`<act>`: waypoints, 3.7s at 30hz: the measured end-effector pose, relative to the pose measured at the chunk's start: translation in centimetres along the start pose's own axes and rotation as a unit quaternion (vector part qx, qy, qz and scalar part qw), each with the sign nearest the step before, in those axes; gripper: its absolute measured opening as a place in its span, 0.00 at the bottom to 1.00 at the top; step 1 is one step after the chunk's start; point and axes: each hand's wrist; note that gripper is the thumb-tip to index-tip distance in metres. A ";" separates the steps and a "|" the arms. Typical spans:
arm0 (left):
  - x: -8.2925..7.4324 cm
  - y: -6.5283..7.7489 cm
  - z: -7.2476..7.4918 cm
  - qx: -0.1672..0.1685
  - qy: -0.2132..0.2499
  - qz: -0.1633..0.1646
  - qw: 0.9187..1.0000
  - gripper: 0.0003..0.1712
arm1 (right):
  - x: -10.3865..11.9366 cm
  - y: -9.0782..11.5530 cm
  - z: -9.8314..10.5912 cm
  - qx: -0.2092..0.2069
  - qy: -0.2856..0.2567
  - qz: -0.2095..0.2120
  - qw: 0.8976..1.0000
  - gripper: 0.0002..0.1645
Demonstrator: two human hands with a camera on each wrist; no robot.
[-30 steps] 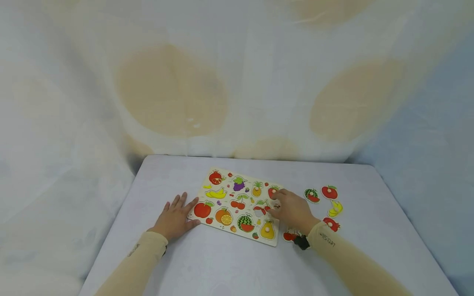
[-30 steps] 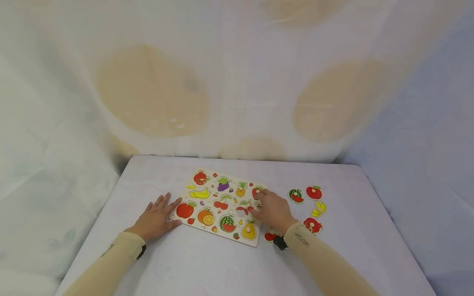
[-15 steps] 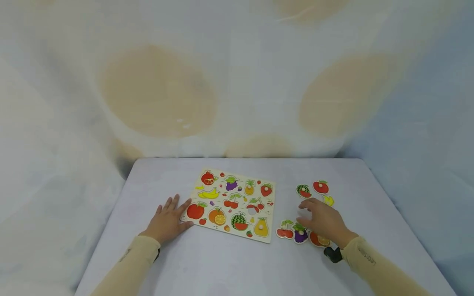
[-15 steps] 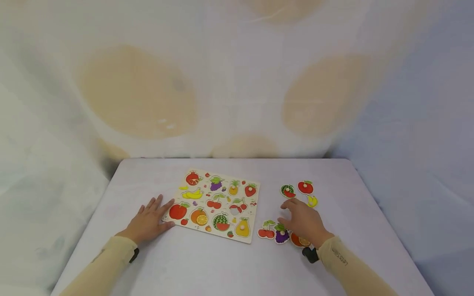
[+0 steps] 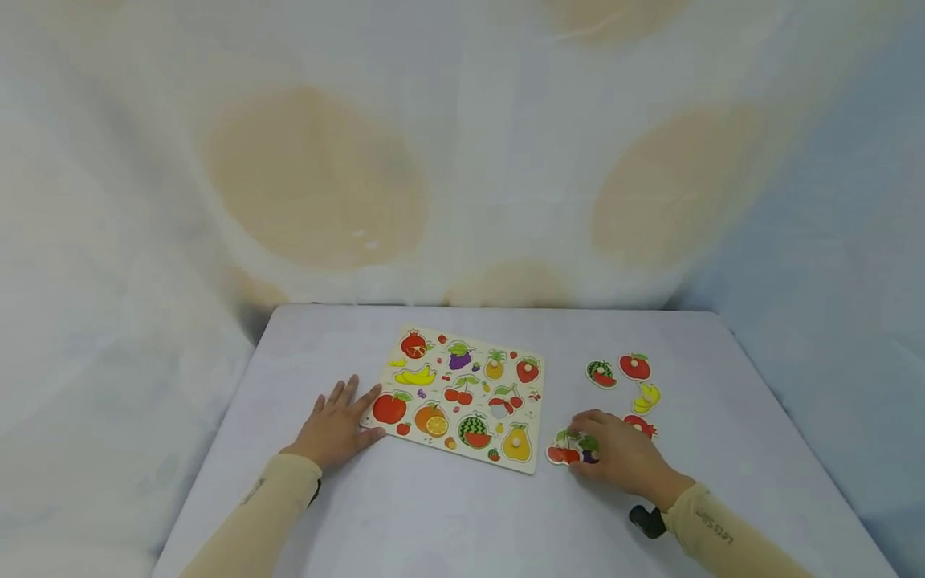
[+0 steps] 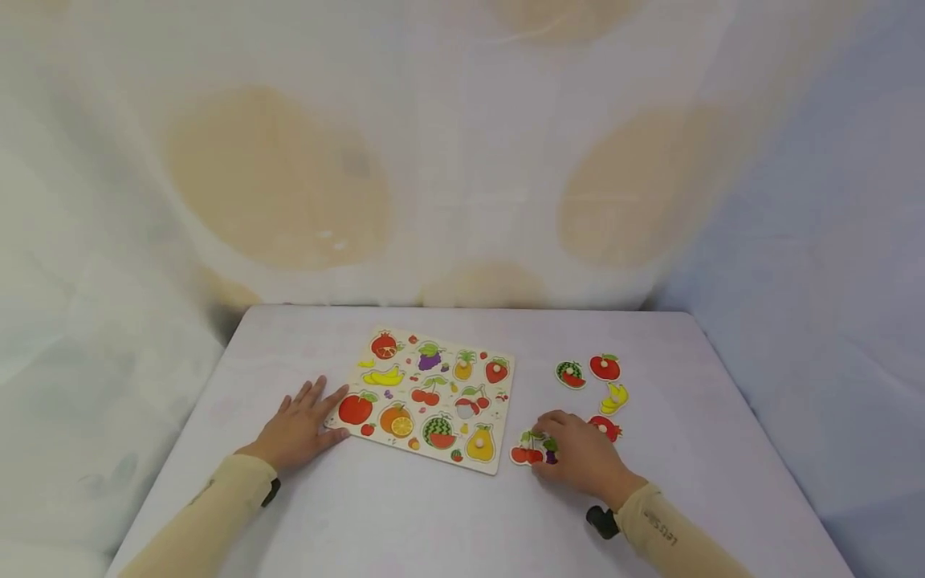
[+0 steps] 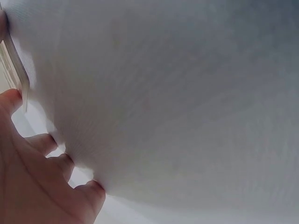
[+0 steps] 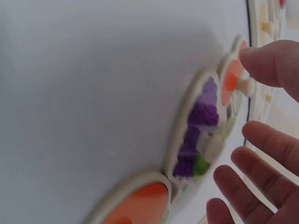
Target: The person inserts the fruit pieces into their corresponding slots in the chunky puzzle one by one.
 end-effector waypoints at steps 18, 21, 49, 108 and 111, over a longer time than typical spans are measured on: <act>0.1 -0.2 -0.2 -0.015 -0.013 -0.005 1.000 0.47 | 0.5 -0.1 -1.5 -0.042 0.042 0.063 0.996 0.29; 0.2 -0.3 -0.3 -0.016 -0.017 -0.004 1.000 0.47 | 0.5 -0.1 -1.5 -0.049 0.048 0.076 0.995 0.28; -0.3 -0.1 0.3 -0.009 -0.016 -0.001 1.000 0.47 | 0.8 -1.3 -0.9 -0.080 0.020 0.054 0.995 0.27; -0.2 -0.1 -0.1 -0.010 -0.028 0.006 1.000 0.47 | 14.6 -13.0 -3.1 -0.018 0.009 0.088 0.996 0.23; -0.3 0.0 0.1 -0.006 -0.023 0.009 1.000 0.47 | 14.6 -12.9 -3.0 -0.013 0.005 0.088 0.996 0.23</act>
Point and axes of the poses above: each hand's wrist, its own y-axis away from the middle knuckle, its own z-axis out of the back of the hand, x = y × z, and after that the axes turned 5 degrees about -z, right-handed
